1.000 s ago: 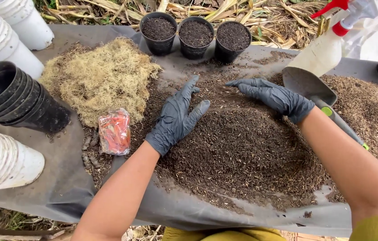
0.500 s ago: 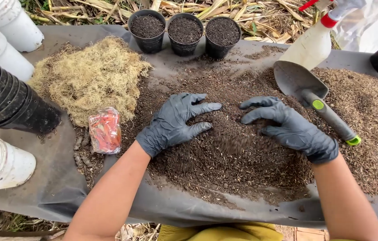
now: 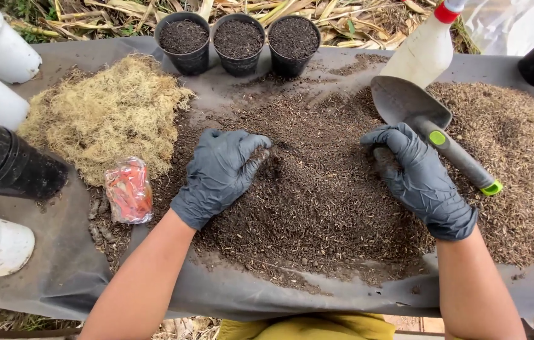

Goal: Mixing and spreading soil on a workbench using hands and a hand trowel

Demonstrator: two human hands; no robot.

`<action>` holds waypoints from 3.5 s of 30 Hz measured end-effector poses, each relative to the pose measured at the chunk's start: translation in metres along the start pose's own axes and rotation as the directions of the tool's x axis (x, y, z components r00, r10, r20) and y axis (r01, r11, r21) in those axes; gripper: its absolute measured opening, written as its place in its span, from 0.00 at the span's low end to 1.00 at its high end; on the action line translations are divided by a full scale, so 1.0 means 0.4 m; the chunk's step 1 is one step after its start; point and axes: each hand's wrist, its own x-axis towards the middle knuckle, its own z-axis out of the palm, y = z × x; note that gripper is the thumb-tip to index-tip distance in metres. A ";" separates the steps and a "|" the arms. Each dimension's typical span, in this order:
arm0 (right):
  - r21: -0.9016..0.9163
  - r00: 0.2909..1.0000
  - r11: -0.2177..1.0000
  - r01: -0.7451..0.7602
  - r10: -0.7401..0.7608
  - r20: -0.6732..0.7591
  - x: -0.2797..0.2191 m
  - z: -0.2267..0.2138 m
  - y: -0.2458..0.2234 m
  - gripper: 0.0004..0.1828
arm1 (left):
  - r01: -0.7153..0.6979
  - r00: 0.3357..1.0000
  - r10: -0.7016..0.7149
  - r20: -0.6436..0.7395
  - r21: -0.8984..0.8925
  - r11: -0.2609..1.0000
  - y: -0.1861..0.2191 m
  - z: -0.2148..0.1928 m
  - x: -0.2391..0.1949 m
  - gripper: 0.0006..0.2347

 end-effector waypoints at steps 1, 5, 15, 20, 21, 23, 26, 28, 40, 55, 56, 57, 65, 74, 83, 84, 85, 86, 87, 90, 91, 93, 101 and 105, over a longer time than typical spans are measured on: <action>0.002 1.000 1.000 -0.004 0.004 -0.002 -0.004 0.002 0.019 0.11 | -0.002 1.000 0.002 0.004 -0.001 1.000 0.002 -0.001 0.001 0.08; 0.077 0.994 0.994 0.073 -0.079 0.072 -0.014 0.015 0.062 0.12 | 0.036 0.997 -0.037 0.069 0.004 0.999 0.022 -0.021 0.006 0.16; -0.054 0.971 0.974 0.221 -0.214 0.110 0.004 0.076 0.036 0.23 | 0.051 0.940 -0.069 0.335 0.063 0.997 0.007 0.022 -0.014 0.37; 0.048 0.999 0.998 -0.043 0.042 0.028 -0.027 0.096 0.089 0.11 | 0.108 0.964 -0.069 0.257 -0.137 0.985 -0.044 0.050 -0.024 0.20; -0.102 1.000 0.995 0.018 -0.017 0.013 -0.033 0.100 0.105 0.12 | 0.104 0.979 -0.069 0.193 -0.175 0.979 -0.052 0.057 -0.027 0.16; -0.096 0.999 0.994 0.050 -0.051 -0.009 -0.031 0.095 0.072 0.13 | 0.104 0.989 -0.089 0.122 -0.129 0.986 -0.030 0.036 -0.018 0.12; -0.089 0.991 0.988 0.127 -0.130 -0.032 -0.021 0.099 0.007 0.14 | 0.101 0.993 -0.093 0.069 -0.125 0.987 0.002 0.006 -0.006 0.11; -0.087 0.984 0.981 0.174 -0.178 -0.033 -0.019 0.103 -0.025 0.14 | 0.095 0.993 -0.081 0.086 -0.163 0.982 0.019 -0.015 0.000 0.12; -0.175 0.963 0.956 0.234 -0.202 0.180 -0.002 0.055 0.025 0.09 | 0.182 0.913 -0.073 0.400 -0.241 0.953 0.003 0.006 -0.023 0.22; -0.453 0.905 0.829 0.327 -0.136 0.404 0.008 0.164 0.030 0.29 | 0.043 0.911 -0.043 0.410 0.010 0.999 0.026 0.017 -0.019 0.38; -0.398 0.911 0.861 0.316 -0.160 0.379 0.014 0.161 0.039 0.23 | 0.098 0.926 -0.052 0.374 -0.106 0.990 0.014 0.036 -0.029 0.33; -0.341 0.918 0.888 0.309 -0.185 0.351 0.022 0.158 0.048 0.18 | 0.145 0.939 -0.065 0.337 -0.219 0.965 0.001 0.053 -0.036 0.28; 0.058 0.968 0.980 0.190 -0.196 0.154 0.017 0.045 0.003 0.18 | 0.170 0.985 -0.141 0.095 -0.531 0.830 0.055 -0.010 -0.011 0.18; -0.207 0.963 0.976 -0.064 0.115 0.243 -0.052 -0.098 0.024 0.36 | 0.464 0.688 -0.476 0.548 0.172 0.869 0.093 -0.108 -0.065 0.65; -0.512 0.871 0.838 -0.187 0.383 0.308 -0.041 -0.056 -0.007 0.65 | 0.145 0.782 -0.387 0.488 0.462 0.875 0.002 0.004 -0.139 0.73; -0.428 0.914 0.889 -0.161 0.298 0.275 -0.040 -0.043 0.004 0.61 | -0.101 0.767 -0.332 0.549 0.614 0.783 -0.011 0.022 -0.139 0.76; -0.427 0.915 0.890 -0.160 0.296 0.275 -0.033 -0.036 0.005 0.61 | -0.101 0.767 -0.333 0.548 0.615 0.782 0.000 0.011 -0.127 0.76; -0.334 0.879 0.901 -0.277 0.378 0.290 -0.024 -0.028 0.005 0.60 | 0.133 0.829 -0.289 0.478 0.332 0.934 0.010 0.000 -0.114 0.69; -0.238 0.835 0.889 -0.391 0.452 0.314 -0.014 -0.020 0.005 0.60 | 0.311 0.880 -0.279 0.384 -0.022 0.950 0.019 -0.011 -0.102 0.64; -0.163 0.874 0.918 -0.362 0.395 0.281 0.003 0.012 0.000 0.51 | 0.357 0.845 -0.310 0.435 -0.028 0.934 0.006 0.005 -0.060 0.51; -0.167 0.875 0.917 -0.363 0.397 0.279 0.004 0.028 -0.002 0.51 | 0.354 0.847 -0.307 0.434 -0.031 0.935 0.028 0.000 -0.037 0.51; -0.053 0.904 0.913 -0.404 0.407 0.132 0.013 0.055 -0.006 0.40 | 0.453 0.801 -0.360 0.478 -0.092 0.887 0.070 -0.015 0.015 0.37; 0.174 0.986 0.970 -0.168 0.169 0.012 0.028 0.004 -0.063 0.29 | 0.213 0.976 -0.201 0.083 -0.543 0.812 0.037 0.052 0.045 0.23; -0.153 0.998 0.988 0.003 -0.012 -0.062 -0.014 -0.027 0.043 0.19 | 0.294 0.955 -0.295 0.013 0.052 0.954 -0.002 0.075 0.023 0.24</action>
